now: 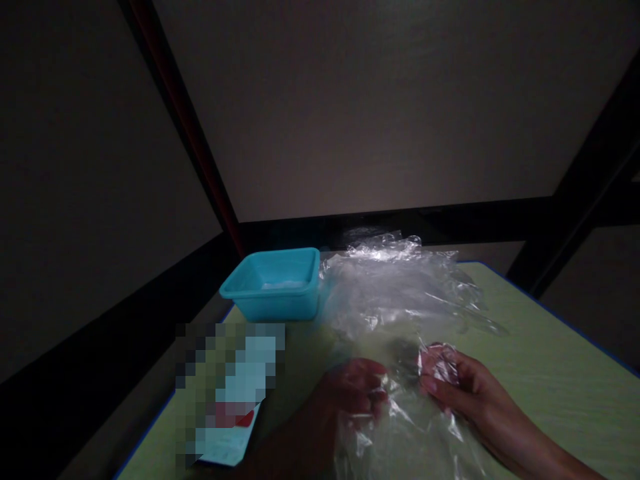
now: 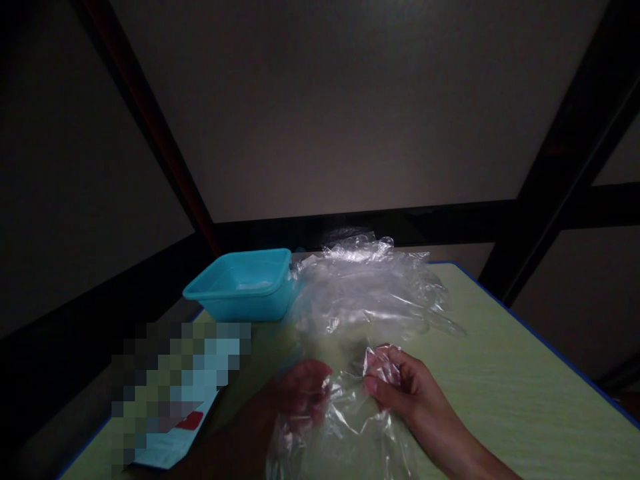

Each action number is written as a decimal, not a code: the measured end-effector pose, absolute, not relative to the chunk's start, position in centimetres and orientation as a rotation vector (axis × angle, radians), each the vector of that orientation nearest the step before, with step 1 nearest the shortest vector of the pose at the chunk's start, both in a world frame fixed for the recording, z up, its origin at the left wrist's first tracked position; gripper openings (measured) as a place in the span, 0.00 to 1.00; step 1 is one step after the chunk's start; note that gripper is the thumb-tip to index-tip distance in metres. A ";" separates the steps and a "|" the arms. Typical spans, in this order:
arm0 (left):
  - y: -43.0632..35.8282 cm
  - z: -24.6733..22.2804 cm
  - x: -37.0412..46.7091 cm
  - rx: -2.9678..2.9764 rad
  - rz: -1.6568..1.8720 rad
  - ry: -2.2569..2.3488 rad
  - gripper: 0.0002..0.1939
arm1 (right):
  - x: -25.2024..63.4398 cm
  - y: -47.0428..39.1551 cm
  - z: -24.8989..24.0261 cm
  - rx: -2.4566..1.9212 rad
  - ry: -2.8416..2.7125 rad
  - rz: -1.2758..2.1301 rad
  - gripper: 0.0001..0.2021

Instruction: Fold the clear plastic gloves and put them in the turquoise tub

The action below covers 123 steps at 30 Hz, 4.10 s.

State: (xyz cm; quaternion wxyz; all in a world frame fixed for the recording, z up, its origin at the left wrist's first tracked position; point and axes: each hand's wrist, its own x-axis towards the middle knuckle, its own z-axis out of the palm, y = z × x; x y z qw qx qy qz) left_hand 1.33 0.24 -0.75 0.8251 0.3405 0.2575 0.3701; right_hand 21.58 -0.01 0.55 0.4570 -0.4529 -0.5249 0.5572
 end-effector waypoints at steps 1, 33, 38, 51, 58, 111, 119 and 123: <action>0.3 -0.8 1.2 0.720 0.800 0.544 0.20 | 21.6 0.0 0.6 -1.112 -1.286 1.365 0.17; -1.0 0.9 0.8 1.073 1.076 1.172 0.18 | 21.7 0.3 1.8 -1.251 -1.383 1.347 0.21; -0.5 0.7 0.8 1.161 0.990 1.172 0.23 | 22.8 1.1 2.2 -1.326 -1.508 1.240 0.22; -1.0 0.9 1.3 1.245 1.105 1.310 0.28 | 24.2 2.3 2.4 -1.369 -1.551 1.190 0.14; -1.1 0.8 1.3 1.333 1.113 1.370 0.27 | 23.9 2.0 2.6 -1.261 -1.288 1.191 0.19; -1.2 1.2 1.3 1.451 1.050 1.347 0.23 | 24.4 -2.9 3.9 -1.034 -2.770 0.472 0.27; -1.5 0.4 1.2 1.631 0.932 1.378 0.25 | 24.0 -2.8 4.3 -1.100 -2.663 0.208 0.16; -1.8 0.4 1.1 1.708 0.893 1.354 0.30 | 23.7 -1.8 3.8 -1.069 -2.601 0.307 0.18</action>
